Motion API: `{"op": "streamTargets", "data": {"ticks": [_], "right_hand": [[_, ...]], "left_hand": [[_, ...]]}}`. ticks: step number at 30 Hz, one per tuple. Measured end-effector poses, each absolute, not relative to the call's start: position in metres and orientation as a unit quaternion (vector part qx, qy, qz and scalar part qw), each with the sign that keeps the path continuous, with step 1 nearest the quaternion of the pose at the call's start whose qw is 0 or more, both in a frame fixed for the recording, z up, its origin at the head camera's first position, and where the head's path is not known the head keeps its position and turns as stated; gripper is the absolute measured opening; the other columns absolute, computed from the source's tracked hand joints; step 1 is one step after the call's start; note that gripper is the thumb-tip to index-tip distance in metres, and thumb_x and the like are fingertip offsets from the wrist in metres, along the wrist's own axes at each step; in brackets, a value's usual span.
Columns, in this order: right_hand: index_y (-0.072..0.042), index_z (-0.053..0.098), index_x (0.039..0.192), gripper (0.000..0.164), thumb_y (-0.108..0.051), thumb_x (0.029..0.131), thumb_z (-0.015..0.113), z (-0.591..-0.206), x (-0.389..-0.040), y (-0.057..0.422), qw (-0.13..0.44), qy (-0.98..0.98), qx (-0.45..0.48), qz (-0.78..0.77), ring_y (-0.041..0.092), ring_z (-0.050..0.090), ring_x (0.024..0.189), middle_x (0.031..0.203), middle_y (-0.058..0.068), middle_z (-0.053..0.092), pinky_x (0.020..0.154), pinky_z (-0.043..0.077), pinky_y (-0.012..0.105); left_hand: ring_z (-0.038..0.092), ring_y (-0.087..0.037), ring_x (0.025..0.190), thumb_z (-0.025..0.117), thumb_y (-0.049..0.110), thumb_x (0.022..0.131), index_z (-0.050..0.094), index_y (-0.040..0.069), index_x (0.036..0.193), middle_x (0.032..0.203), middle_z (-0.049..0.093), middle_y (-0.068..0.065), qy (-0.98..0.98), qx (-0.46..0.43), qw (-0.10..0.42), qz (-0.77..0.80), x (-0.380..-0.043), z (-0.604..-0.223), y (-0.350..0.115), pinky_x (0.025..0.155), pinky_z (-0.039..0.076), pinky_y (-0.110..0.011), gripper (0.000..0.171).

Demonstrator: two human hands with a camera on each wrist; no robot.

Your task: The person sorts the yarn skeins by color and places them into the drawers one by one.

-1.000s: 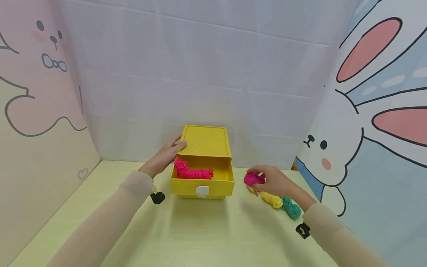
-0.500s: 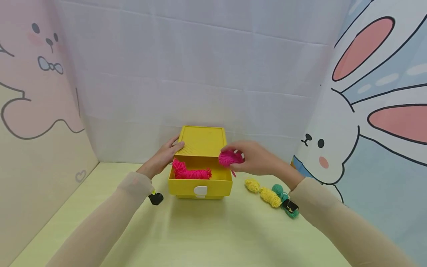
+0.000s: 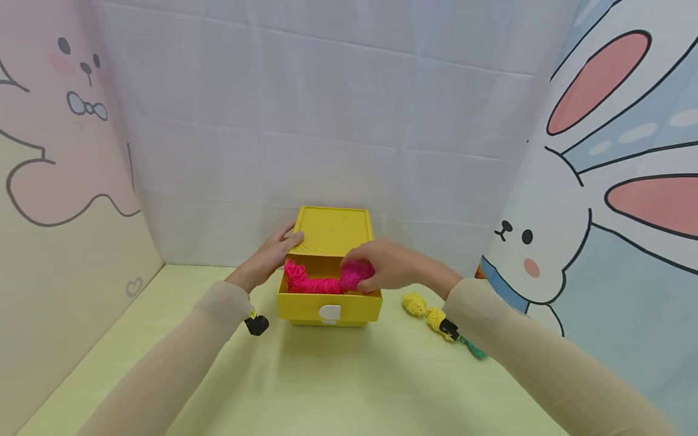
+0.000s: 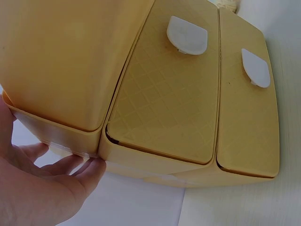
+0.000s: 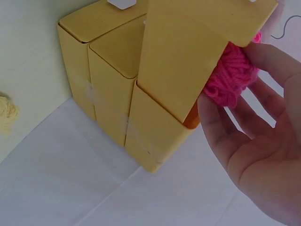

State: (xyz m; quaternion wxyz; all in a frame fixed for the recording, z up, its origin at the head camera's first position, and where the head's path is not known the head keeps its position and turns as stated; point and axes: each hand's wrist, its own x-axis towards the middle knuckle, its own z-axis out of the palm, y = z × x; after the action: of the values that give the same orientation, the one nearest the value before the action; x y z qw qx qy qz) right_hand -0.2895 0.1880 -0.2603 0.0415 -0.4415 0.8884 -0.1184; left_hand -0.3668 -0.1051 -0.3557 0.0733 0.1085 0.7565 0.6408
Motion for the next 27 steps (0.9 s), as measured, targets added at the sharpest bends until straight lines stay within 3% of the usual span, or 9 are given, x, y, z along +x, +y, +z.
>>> {"op": "streamTargets", "data": {"ticks": [9,27], "right_hand": [[-0.007,0.071,0.136,0.041,-0.015,0.096,0.079,-0.271,-0.295,0.175,0.061,0.893,-0.437,-0.085,0.016,0.064,0.105,0.127,0.003,0.073,0.092,0.056,0.032],[-0.006,0.068,0.139,0.042,-0.016,0.100,0.077,-0.286,-0.304,0.169,0.108,0.882,-0.444,-0.111,0.015,0.065,0.106,0.130,0.003,0.072,0.099,0.058,0.037]], "left_hand": [[0.047,-0.035,0.148,0.052,0.046,0.112,0.015,0.024,0.173,0.165,0.039,-0.016,0.752,0.112,0.075,0.645,-0.369,-0.358,-0.105,0.124,0.035,-0.056,0.074],[0.049,-0.035,0.146,0.052,0.046,0.112,0.015,0.024,0.173,0.165,0.039,-0.016,0.755,0.113,0.072,0.642,-0.368,-0.357,-0.105,0.123,0.038,-0.055,0.074]]}}
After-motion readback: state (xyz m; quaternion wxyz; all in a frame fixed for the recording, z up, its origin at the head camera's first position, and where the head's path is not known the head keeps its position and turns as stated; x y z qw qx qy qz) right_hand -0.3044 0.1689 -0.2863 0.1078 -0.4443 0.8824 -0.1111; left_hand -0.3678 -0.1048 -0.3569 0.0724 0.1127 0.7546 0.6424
